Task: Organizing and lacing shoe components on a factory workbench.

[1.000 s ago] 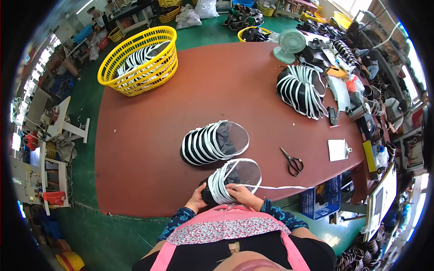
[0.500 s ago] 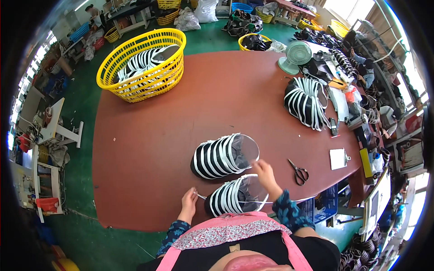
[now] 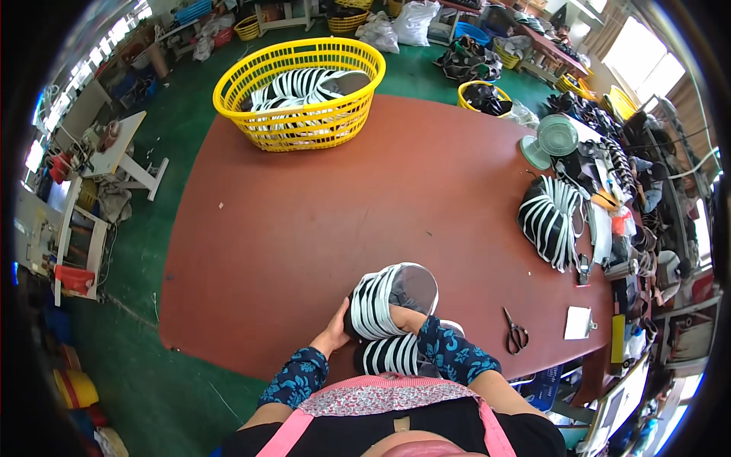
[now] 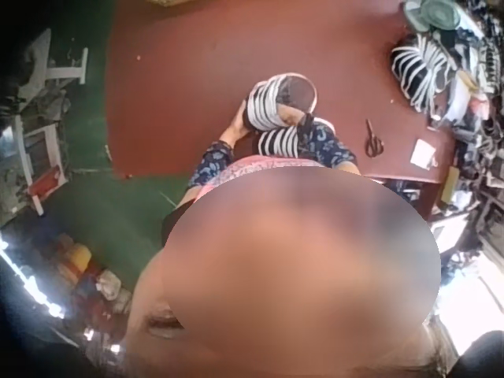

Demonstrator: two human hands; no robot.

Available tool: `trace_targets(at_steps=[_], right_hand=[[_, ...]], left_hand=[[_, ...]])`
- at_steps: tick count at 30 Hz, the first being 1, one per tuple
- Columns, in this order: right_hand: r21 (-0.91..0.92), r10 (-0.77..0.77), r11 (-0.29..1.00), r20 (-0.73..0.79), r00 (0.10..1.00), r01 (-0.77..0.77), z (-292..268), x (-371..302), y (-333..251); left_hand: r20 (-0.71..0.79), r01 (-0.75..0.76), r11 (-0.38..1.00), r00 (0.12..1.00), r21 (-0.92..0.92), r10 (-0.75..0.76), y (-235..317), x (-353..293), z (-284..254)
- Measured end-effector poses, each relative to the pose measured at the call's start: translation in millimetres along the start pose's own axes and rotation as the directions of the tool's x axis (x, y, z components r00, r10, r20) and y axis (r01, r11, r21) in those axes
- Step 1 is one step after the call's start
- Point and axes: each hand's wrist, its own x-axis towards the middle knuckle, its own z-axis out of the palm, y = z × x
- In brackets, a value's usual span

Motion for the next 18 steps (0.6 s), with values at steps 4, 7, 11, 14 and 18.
trace_targets(at_steps=[4, 7, 11, 14, 18], right_hand=[[-0.033, 0.181, 0.983, 0.023, 0.983, -0.180, 23, 13, -2], [-0.059, 0.308, 0.950, 0.019, 0.951, -0.307, 28, 8, -6], [-0.269, 0.217, 0.922, -0.235, 0.947, -0.278, 29, -27, -38], [-0.171, 0.074, 0.973, -0.412, 0.908, -0.156, 34, -53, -73], [-0.096, -0.057, 0.995, -0.603, 0.796, -0.001, 20, -102, -80]], left_hand=[[-0.004, -0.038, 0.989, 0.999, -0.145, 0.037, -25, -4, -2], [0.078, -0.063, 0.973, 0.994, -0.222, 0.082, -33, 0, 0], [-0.326, -0.247, 0.966, 0.910, 0.074, 0.257, -48, -6, -29], [-0.034, -0.097, 0.073, 0.361, 0.993, 0.932, -43, -18, -30], [0.624, -0.465, -0.440, 0.391, 0.768, 0.676, -12, -33, 128]])
